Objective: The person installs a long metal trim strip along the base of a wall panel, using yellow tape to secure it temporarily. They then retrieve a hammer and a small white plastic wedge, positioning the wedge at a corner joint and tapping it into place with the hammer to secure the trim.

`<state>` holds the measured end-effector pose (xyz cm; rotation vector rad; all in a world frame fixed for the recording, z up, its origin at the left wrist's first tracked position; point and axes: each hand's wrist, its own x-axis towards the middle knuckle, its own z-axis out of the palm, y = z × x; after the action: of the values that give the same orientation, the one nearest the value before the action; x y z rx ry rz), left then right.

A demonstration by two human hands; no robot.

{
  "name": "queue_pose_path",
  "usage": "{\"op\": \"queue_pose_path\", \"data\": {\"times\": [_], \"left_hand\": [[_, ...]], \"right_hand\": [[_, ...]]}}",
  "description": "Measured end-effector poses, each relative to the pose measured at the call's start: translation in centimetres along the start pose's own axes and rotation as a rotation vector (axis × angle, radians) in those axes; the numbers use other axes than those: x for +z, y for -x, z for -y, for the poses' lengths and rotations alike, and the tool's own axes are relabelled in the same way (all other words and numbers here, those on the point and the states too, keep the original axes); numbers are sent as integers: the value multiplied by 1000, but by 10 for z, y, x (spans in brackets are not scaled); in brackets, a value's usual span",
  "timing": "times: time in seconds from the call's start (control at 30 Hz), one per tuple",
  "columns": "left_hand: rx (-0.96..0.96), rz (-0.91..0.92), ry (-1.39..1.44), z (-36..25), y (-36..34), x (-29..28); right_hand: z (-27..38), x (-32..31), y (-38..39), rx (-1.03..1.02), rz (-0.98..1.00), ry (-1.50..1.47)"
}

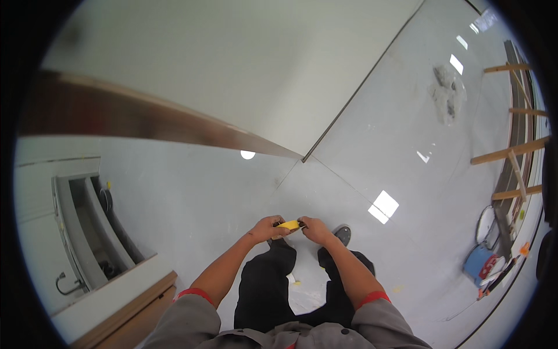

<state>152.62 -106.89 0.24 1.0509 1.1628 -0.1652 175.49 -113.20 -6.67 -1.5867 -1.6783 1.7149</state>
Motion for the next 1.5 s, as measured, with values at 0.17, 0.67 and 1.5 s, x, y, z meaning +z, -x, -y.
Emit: {"op": "queue_pose_path", "data": {"times": [0.17,0.67,1.5], "left_hand": [[-61,40,-433,89,-125,-44],[469,-407,-512,108,-386,-125],[618,-426,-2,79,-389,-97]], "right_hand": [[-121,30,-103,184,-296,17],[-199,6,-285,-65,-585,311],[-216,-12,-298,-102,-581,495]]}}
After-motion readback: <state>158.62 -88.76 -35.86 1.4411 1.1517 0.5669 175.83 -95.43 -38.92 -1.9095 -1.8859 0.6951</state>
